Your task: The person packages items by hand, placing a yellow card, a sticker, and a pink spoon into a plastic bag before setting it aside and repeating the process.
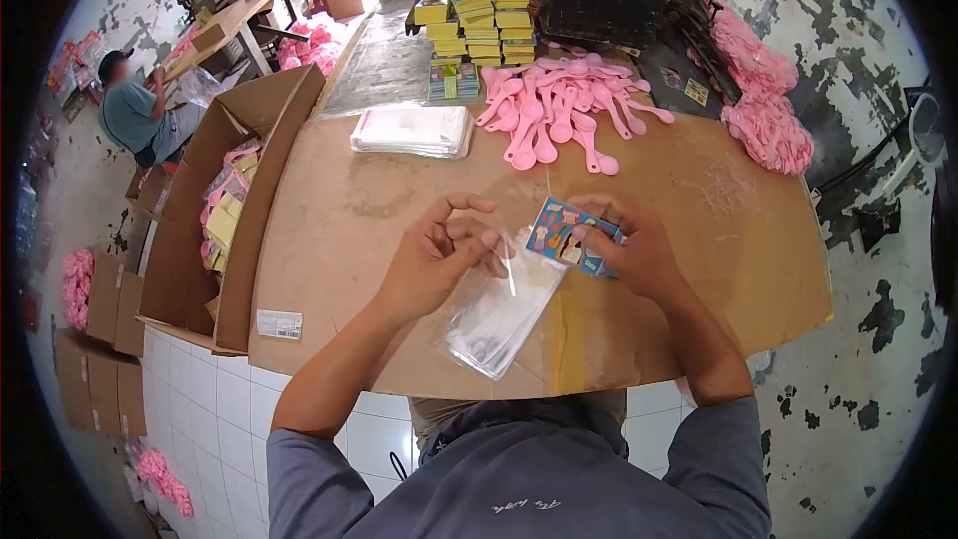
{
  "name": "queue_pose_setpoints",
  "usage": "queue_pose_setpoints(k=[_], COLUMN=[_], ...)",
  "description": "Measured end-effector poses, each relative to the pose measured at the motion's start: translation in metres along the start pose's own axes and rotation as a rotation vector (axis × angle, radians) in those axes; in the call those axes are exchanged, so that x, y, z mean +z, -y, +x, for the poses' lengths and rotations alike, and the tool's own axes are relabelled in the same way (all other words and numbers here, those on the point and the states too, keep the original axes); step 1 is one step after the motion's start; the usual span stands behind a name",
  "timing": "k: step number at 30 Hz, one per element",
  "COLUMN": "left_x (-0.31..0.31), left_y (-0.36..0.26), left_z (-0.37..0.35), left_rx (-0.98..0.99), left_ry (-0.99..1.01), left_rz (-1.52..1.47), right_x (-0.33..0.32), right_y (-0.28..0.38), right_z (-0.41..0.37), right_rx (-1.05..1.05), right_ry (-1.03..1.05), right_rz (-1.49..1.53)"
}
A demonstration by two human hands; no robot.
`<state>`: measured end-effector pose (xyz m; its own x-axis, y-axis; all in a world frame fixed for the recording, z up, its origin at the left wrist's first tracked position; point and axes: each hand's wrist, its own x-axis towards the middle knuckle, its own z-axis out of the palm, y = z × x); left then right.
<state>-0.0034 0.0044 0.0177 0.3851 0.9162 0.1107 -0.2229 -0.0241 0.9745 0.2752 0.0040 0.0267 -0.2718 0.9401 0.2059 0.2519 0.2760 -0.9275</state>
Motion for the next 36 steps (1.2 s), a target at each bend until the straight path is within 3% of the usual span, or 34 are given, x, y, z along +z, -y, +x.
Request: queue_pose_setpoints(k=[4, 7, 10, 13, 16, 19, 23, 25, 28, 31, 34, 36], left_x=[0.005, 0.004, 0.005, 0.011, 0.012, 0.012, 0.017, 0.015, 0.016, 0.016, 0.017, 0.018], left_y=[0.003, 0.006, 0.005, 0.009, 0.013, 0.016, 0.014, 0.016, 0.013, 0.016, 0.010, 0.009], left_z=[0.000, 0.001, 0.000, -0.001, -0.001, -0.001, -0.004, -0.005, -0.007, -0.007, -0.008, -0.008], left_rx=[-0.009, 0.010, -0.034, -0.002, 0.021, 0.023, -0.001, 0.023, 0.025, 0.056, 0.064, 0.059], left_ry=[0.060, 0.084, 0.083, 0.070, 0.061, 0.050, 0.045, 0.097, 0.151, 0.113, 0.026, 0.009], left_rz=[0.018, 0.006, -0.063, -0.030, 0.055, 0.144, 0.063, 0.176, 0.307, 0.308, 0.185, 0.166], right_x=[0.002, -0.001, -0.007, -0.001, 0.004, 0.001, -0.001, 0.000, 0.010, 0.023, 0.015, 0.012], right_y=[0.004, -0.002, -0.006, 0.001, 0.003, 0.005, 0.017, 0.022, 0.020, 0.024, 0.012, 0.010], right_z=[0.001, 0.002, 0.002, -0.001, -0.001, -0.003, -0.002, 0.000, 0.005, 0.001, 0.004, 0.003], right_rx=[0.019, 0.091, 0.030, 0.146, -0.014, -0.095, -0.228, -0.241, -0.365, -0.286, -0.005, -0.019], right_ry=[-0.076, -0.046, 0.142, 0.034, -0.178, -0.178, 0.038, 0.143, 0.186, 0.042, -0.055, 0.039], right_rz=[0.230, 0.005, -0.164, 0.041, 0.159, 0.066, -0.250, -0.391, -0.359, -0.243, 0.251, 0.047])
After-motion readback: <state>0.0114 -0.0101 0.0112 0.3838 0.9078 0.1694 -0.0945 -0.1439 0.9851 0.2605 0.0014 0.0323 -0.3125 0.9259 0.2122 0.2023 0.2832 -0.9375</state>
